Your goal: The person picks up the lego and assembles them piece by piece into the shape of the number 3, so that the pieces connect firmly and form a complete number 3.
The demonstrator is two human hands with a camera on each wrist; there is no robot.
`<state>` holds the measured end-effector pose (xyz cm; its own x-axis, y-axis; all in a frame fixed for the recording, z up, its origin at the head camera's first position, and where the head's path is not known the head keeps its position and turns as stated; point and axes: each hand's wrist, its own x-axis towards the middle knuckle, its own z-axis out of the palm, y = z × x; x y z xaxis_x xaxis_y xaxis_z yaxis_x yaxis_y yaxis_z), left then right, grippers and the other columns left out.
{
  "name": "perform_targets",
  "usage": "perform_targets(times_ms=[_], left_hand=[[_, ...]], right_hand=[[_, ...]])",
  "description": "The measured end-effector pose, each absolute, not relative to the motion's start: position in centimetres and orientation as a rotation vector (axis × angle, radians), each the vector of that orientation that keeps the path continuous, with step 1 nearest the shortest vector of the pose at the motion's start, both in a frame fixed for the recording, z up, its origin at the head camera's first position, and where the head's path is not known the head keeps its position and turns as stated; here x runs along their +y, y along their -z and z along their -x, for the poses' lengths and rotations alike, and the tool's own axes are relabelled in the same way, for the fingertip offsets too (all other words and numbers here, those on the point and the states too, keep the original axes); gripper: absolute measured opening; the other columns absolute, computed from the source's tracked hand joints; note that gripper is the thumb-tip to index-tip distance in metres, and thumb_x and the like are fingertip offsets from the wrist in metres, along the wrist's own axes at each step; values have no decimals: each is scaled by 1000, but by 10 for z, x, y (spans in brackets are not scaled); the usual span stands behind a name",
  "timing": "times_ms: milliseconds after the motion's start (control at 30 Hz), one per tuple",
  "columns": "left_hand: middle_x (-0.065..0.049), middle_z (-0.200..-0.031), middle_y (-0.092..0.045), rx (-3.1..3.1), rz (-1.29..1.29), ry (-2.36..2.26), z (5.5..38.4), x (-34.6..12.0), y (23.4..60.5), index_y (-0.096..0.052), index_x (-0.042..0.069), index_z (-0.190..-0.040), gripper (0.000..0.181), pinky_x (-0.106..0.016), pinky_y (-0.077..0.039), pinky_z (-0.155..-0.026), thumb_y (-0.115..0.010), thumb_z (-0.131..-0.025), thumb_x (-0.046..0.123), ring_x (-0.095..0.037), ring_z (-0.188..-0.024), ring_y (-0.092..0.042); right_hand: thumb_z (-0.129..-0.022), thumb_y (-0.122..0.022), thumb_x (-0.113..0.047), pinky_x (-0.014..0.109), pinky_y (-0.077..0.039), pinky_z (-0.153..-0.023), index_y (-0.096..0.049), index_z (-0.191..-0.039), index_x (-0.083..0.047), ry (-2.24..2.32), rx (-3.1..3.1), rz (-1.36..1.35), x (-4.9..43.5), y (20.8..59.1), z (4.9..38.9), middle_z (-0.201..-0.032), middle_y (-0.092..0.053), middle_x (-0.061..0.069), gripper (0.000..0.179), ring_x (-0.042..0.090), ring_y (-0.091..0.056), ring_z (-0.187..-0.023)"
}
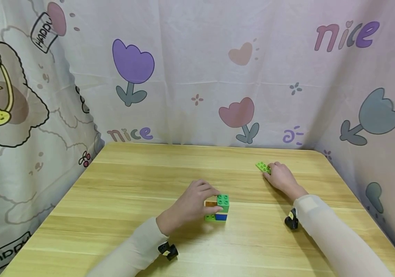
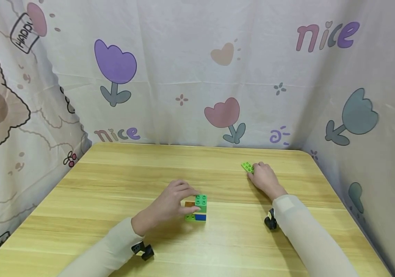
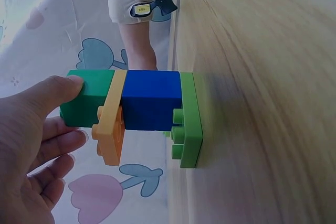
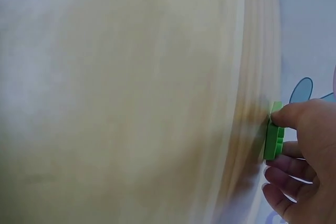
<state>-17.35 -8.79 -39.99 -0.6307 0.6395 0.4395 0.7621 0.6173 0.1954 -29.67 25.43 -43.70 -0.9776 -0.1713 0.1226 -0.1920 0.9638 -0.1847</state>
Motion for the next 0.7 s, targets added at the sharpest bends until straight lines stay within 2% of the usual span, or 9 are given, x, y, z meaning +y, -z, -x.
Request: perform_targets(times_ms=[233,700], left_hand=[[6,-104,-69,-2500,1124,526,173,-88,401,-73,16,-111,39,-34,-43,-90,-76,-84,44,-14,-99,-54],[5,-104,-69,-2516,1114,523,172,-87,398,-73,16,-110,38,-36,-43,-91,-76,-84,43,-14,-98,-53]], right_hand=[[-95,-60,-24,57,-44,-90,-53,-126,15,-323,-2995,-284,255,438,297,-113,-55,31,50,46,-57,-99],[-91,-65,-17,55,-46,-88,-56,-124,14,-355,-2966,-341,252,428,284,-110,-57,30,46,42,-58,-97]])
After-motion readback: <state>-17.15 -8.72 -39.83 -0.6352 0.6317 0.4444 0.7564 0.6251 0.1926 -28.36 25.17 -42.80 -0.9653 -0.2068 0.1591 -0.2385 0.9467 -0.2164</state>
